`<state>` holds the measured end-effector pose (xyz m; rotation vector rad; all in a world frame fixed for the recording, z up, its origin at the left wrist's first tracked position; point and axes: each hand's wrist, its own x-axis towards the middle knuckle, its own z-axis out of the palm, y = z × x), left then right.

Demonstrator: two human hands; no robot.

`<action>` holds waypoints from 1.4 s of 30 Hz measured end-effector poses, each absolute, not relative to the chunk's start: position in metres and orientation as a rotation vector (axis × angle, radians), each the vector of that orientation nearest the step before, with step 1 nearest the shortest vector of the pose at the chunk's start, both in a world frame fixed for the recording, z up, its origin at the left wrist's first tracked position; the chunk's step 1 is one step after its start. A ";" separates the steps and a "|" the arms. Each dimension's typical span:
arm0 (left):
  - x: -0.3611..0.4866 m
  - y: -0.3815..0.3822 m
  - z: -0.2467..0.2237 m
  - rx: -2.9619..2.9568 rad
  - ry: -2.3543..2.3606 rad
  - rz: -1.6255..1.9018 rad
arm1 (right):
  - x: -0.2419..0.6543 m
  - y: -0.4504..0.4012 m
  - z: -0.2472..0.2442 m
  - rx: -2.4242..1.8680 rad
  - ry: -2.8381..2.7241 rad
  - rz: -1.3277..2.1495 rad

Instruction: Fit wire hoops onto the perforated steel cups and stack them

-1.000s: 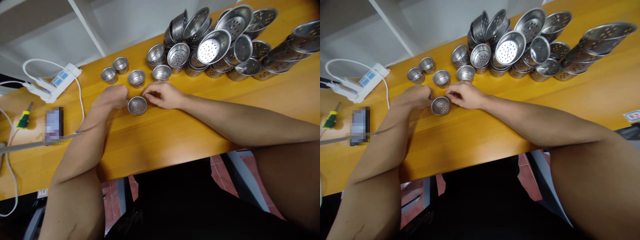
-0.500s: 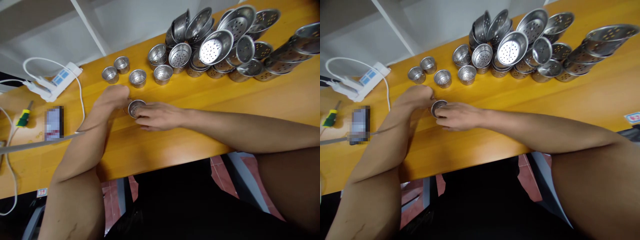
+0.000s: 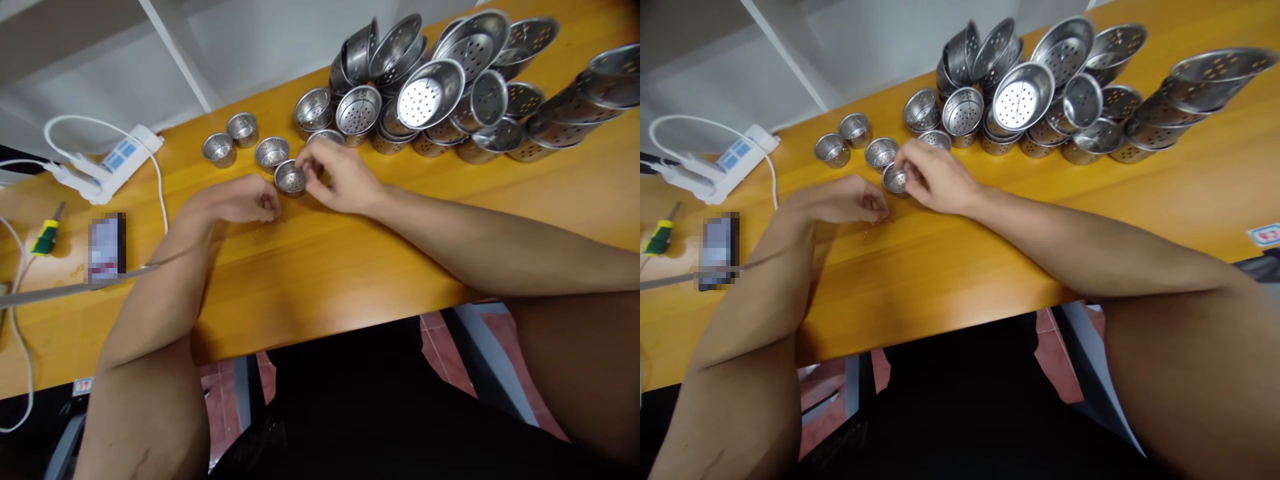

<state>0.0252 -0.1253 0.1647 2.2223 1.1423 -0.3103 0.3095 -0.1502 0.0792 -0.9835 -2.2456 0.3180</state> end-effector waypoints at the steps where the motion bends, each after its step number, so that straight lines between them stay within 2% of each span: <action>1: 0.022 -0.123 0.162 2.176 1.044 -0.203 | 0.311 -0.149 0.082 -1.050 -2.193 0.332; 4: 0.011 -0.110 0.144 2.205 0.896 0.329 | 0.316 -0.150 0.092 -1.091 -2.152 0.342; 6: 0.007 -0.099 0.127 2.263 0.947 0.666 | 0.314 -0.158 0.098 -0.938 -2.239 0.406; 9: 0.008 -0.091 0.105 2.311 1.021 0.890 | 0.298 -0.180 0.103 -0.710 -2.468 0.541; 14: 0.013 -0.092 0.092 2.516 0.921 0.761 | 0.265 -0.210 0.116 -0.931 -2.907 0.482; 18: 0.010 -0.088 0.086 2.604 0.872 0.738 | 0.264 -0.211 0.133 -1.129 -2.970 0.472; 21: 0.011 -0.087 0.081 2.600 0.917 0.822 | 0.278 -0.203 0.140 -1.211 -2.877 0.700; 23: 0.015 -0.090 0.082 2.574 0.970 0.906 | 0.291 -0.194 0.141 -1.105 -2.786 0.924; 25: 0.020 -0.097 0.085 2.544 1.068 0.940 | 0.303 -0.185 0.138 -0.940 -2.722 1.005; 30: 0.028 -0.106 0.090 2.472 1.176 0.838 | 0.316 -0.172 0.127 -0.748 -2.881 0.623; 35: 0.025 -0.101 0.085 2.462 1.147 0.829 | 0.304 -0.183 0.132 -0.915 -3.026 0.329; 42: 0.020 -0.096 0.081 2.468 1.153 0.801 | 0.305 -0.187 0.125 -1.123 -2.935 0.440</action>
